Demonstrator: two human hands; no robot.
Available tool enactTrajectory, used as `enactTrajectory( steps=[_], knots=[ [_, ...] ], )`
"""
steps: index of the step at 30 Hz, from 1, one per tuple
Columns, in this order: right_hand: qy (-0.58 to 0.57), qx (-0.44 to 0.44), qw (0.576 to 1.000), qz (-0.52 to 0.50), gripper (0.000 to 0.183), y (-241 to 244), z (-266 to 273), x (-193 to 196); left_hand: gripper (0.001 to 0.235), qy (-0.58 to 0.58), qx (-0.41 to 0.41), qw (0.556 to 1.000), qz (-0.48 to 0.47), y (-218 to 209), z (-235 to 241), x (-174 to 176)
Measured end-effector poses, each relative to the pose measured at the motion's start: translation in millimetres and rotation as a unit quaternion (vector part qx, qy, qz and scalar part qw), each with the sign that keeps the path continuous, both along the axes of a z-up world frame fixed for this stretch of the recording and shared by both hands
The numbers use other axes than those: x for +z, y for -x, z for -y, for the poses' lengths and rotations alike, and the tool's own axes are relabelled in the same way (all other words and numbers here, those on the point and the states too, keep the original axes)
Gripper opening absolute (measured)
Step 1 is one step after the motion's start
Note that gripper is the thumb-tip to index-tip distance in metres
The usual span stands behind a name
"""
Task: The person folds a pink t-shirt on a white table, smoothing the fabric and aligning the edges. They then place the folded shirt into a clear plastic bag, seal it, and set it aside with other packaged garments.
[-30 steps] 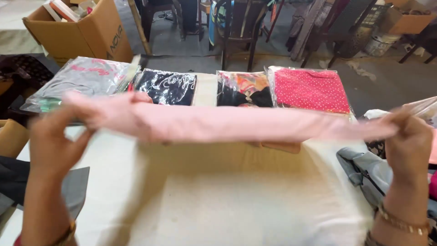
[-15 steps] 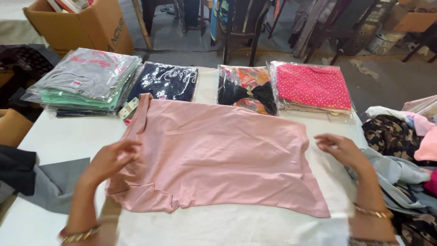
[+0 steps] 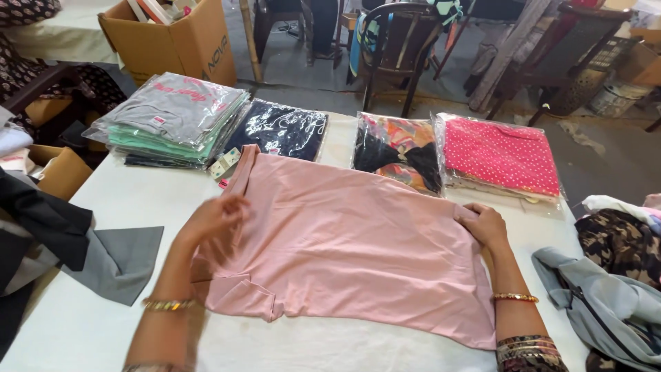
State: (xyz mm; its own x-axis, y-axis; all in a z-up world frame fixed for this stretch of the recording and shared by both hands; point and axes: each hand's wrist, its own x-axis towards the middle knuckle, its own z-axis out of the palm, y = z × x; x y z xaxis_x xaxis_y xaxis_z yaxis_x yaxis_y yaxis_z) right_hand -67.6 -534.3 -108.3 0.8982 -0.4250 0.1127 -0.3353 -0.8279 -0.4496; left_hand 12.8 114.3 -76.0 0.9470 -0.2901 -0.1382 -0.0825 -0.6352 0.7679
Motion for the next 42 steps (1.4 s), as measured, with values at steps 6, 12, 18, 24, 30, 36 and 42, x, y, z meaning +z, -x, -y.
enactTrajectory(
  steps=[6,12,18,24,30,36,42],
  knots=[
    [-0.252,0.095,0.936,0.226,0.023,-7,33,-50,0.027,0.023,0.164,0.947,0.276,-69,20,-70],
    [-0.245,0.391,0.816,-0.348,0.021,64,-71,101,0.067,0.236,0.175,0.944,0.15,-49,25,-61],
    [0.052,0.18,0.923,-0.336,0.026,48,-39,67,0.069,0.324,0.088,0.942,0.029,-57,-17,-68],
    [-0.187,0.366,0.881,-0.234,0.018,55,-70,86,0.043,0.051,0.106,0.993,0.025,-31,-15,-23],
    [-0.246,0.259,0.906,-0.229,0.012,44,-98,70,0.051,-0.147,0.093,0.879,0.444,-7,40,5],
    [-0.045,0.378,0.906,-0.185,0.02,41,-116,38,0.07,-0.258,0.001,0.808,0.53,-6,78,-12],
    [-0.039,0.353,0.926,-0.13,0.066,53,-148,75,0.032,-0.162,-0.009,0.908,0.385,-28,58,-35]
  ],
)
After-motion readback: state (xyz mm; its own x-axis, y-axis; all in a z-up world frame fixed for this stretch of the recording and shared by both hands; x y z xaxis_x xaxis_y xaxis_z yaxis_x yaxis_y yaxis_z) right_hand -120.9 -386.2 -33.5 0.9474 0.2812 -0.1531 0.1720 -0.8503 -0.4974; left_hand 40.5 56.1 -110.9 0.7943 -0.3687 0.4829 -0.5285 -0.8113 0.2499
